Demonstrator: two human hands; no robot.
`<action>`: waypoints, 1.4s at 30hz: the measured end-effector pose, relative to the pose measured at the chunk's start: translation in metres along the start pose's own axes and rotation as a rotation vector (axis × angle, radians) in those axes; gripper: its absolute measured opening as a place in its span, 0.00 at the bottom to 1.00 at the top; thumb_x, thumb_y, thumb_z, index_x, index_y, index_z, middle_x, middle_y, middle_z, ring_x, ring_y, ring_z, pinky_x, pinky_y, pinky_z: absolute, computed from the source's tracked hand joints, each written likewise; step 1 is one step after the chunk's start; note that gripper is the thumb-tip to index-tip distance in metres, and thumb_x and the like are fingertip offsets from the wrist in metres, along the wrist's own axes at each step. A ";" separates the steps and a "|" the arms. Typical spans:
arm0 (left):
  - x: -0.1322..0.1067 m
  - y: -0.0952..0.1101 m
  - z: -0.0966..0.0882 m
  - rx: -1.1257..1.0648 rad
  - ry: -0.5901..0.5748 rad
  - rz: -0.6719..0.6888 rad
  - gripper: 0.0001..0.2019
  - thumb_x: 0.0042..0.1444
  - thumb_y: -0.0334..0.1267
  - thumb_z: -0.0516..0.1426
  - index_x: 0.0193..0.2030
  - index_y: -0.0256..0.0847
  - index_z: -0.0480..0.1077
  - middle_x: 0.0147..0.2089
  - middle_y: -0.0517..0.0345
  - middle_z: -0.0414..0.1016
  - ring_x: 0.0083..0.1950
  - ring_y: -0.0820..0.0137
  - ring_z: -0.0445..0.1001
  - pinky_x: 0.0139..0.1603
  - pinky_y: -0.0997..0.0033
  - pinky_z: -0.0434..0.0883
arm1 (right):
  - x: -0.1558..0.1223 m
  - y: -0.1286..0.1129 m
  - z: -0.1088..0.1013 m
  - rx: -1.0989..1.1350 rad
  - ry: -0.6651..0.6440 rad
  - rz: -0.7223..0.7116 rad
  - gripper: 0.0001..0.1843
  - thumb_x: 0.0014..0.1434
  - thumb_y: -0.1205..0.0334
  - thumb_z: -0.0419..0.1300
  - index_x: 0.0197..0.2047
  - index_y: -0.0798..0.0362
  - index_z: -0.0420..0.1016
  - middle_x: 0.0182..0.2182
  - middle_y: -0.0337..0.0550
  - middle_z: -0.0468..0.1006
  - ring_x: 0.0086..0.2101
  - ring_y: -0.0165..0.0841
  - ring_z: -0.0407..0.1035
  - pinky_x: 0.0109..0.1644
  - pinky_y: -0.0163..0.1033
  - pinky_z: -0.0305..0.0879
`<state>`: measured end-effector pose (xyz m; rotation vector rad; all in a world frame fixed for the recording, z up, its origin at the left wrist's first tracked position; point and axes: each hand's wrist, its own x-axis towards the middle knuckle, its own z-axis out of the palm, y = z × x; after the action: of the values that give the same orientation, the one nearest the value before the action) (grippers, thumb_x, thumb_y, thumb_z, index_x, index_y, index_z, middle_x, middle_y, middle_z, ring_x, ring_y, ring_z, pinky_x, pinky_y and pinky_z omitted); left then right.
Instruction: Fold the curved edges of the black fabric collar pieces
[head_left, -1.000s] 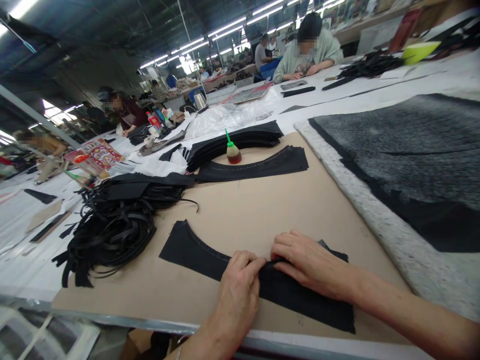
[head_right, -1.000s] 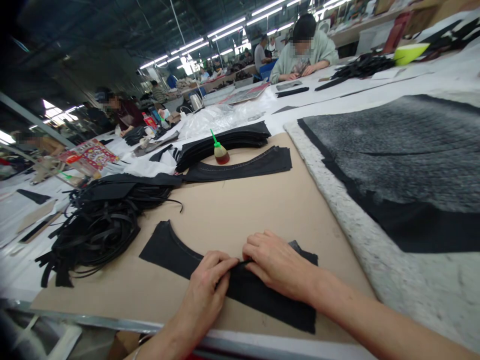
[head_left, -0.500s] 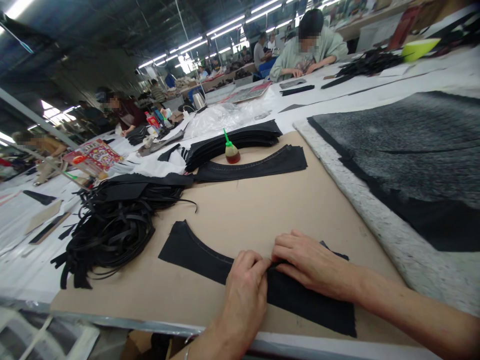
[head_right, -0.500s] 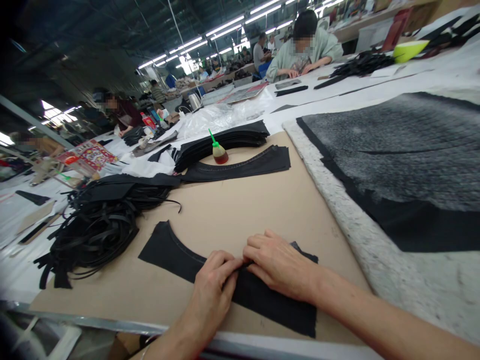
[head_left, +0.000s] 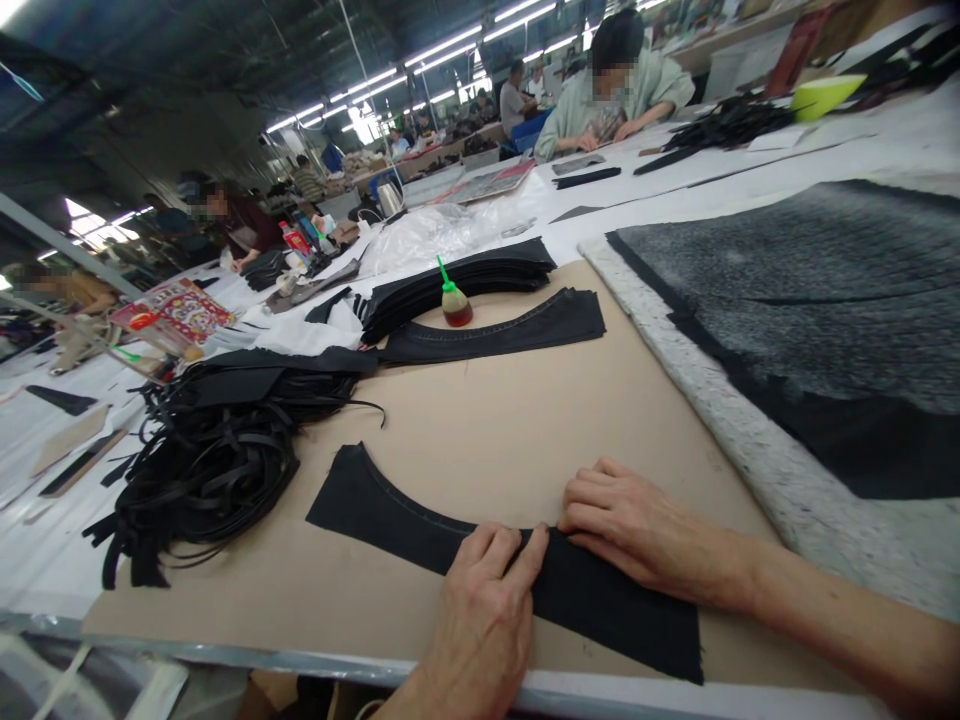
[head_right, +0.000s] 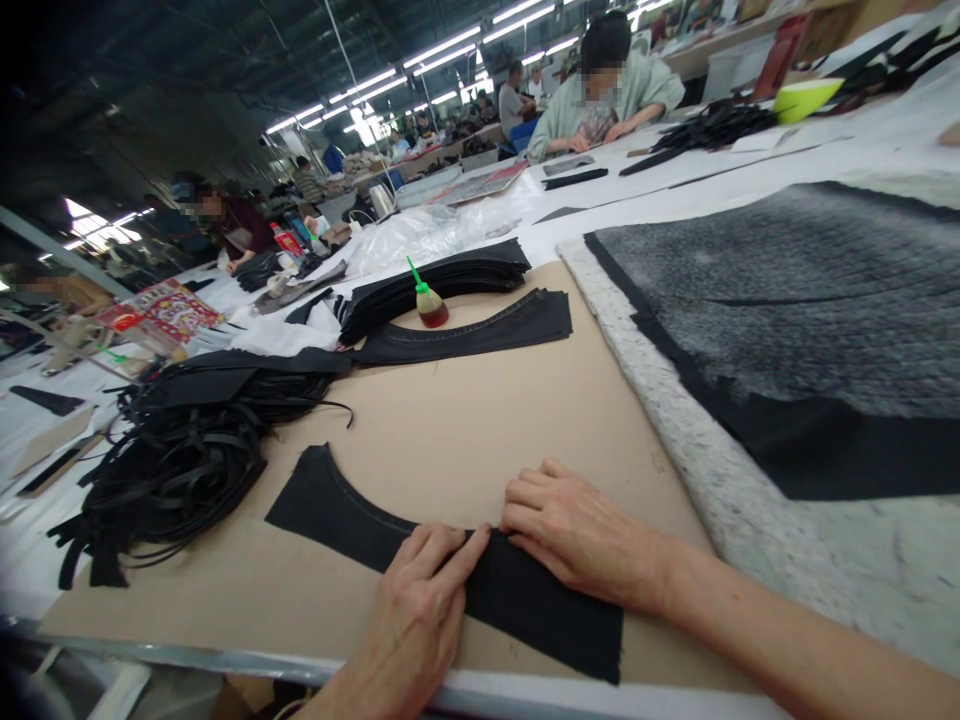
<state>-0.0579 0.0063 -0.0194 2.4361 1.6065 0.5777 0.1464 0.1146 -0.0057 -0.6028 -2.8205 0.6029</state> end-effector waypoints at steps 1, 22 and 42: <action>0.001 0.000 0.000 0.015 -0.006 0.004 0.24 0.61 0.24 0.45 0.63 0.38 0.62 0.45 0.47 0.69 0.47 0.61 0.65 0.48 0.57 0.72 | -0.001 0.000 0.000 -0.012 0.001 -0.010 0.07 0.67 0.66 0.49 0.37 0.51 0.67 0.36 0.39 0.70 0.38 0.34 0.61 0.45 0.42 0.52; 0.013 0.015 0.020 0.052 0.112 0.187 0.23 0.58 0.22 0.44 0.60 0.26 0.61 0.48 0.40 0.69 0.49 0.58 0.66 0.50 0.55 0.71 | -0.014 0.006 -0.002 -0.143 0.076 -0.122 0.12 0.67 0.67 0.46 0.36 0.54 0.69 0.33 0.43 0.70 0.35 0.34 0.58 0.44 0.42 0.52; 0.018 0.022 0.021 0.168 0.011 0.089 0.30 0.53 0.20 0.49 0.63 0.41 0.62 0.43 0.50 0.69 0.43 0.61 0.66 0.44 0.60 0.73 | -0.032 0.019 -0.021 -0.144 0.035 -0.124 0.13 0.67 0.67 0.46 0.39 0.54 0.72 0.33 0.43 0.71 0.35 0.34 0.60 0.42 0.42 0.50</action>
<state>-0.0240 0.0153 -0.0269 2.6414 1.6186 0.4884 0.1878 0.1241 0.0012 -0.4527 -2.8592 0.3666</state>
